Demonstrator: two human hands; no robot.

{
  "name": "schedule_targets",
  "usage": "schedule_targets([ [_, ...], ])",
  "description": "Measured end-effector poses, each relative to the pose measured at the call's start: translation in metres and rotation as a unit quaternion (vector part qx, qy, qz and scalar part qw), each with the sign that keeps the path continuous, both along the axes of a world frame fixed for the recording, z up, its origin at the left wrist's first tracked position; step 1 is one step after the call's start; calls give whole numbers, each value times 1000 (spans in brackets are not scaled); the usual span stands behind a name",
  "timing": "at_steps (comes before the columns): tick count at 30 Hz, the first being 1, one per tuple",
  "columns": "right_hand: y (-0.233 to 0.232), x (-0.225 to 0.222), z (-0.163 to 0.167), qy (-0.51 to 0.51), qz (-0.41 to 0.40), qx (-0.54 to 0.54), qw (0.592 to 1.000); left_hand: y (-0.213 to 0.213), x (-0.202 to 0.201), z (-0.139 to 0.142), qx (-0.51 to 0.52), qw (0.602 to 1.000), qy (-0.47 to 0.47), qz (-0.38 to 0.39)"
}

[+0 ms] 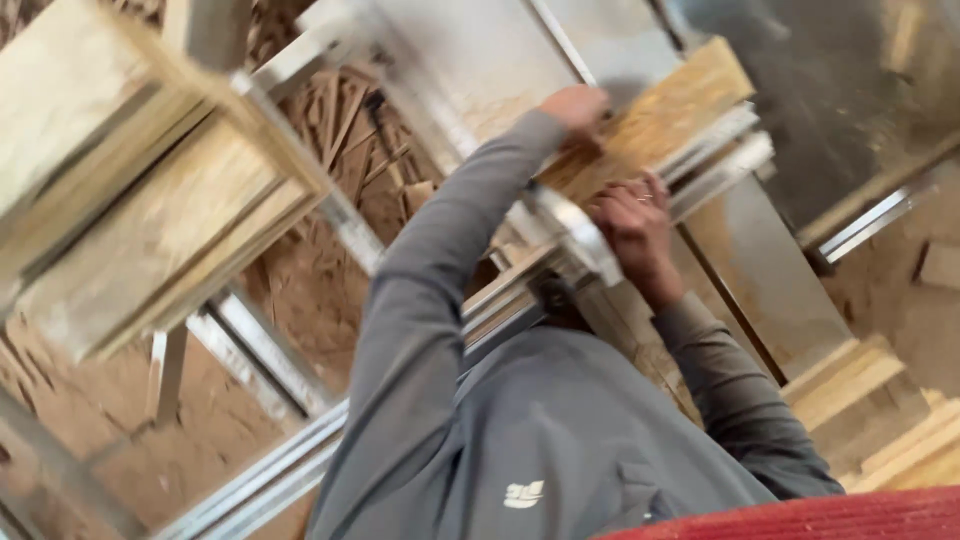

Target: The person cuts wooden boards and planks on a sliding table saw. They place each board against the fence, slide the saw carriage across to cut it, move cut pieces aside, and stack the cut boards on a side rack, repeating the cycle for board after board.

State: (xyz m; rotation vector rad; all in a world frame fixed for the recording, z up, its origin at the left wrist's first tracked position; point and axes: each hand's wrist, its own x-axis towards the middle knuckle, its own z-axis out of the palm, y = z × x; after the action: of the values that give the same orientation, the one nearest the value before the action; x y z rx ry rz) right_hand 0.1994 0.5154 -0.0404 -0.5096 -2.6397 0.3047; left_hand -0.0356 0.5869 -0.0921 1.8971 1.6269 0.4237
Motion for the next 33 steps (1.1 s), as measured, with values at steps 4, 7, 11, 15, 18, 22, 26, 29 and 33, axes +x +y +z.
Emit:
schedule_targets([
  [4,-5,-12,-12,-12,9,15,1000,-12,-9,10,6,999,-28,24],
  [7,-10,-14,-21,-15,44,32,998,-30,-15,20,-28,999,-6,13],
  [11,-14,-9,-25,14,61,18,998,-42,-16,32,-38,999,-20,20],
  [15,-9,-2,-26,0,81,46,996,-27,-9,20,-49,999,-6,-3],
  [18,-2,-1,-25,15,46,28,998,-8,2,3,-170,963,-186,95],
  [22,-1,-6,-12,29,29,30,999,11,8,-10,-115,989,74,-58],
  [26,-8,-17,13,35,8,30,999,11,6,-10,-142,985,73,-60],
  [29,-8,-29,28,32,7,15,999,13,-3,-9,-168,981,76,-55],
  [33,2,-47,33,41,11,2,999,23,-19,-21,-168,982,62,-63],
])
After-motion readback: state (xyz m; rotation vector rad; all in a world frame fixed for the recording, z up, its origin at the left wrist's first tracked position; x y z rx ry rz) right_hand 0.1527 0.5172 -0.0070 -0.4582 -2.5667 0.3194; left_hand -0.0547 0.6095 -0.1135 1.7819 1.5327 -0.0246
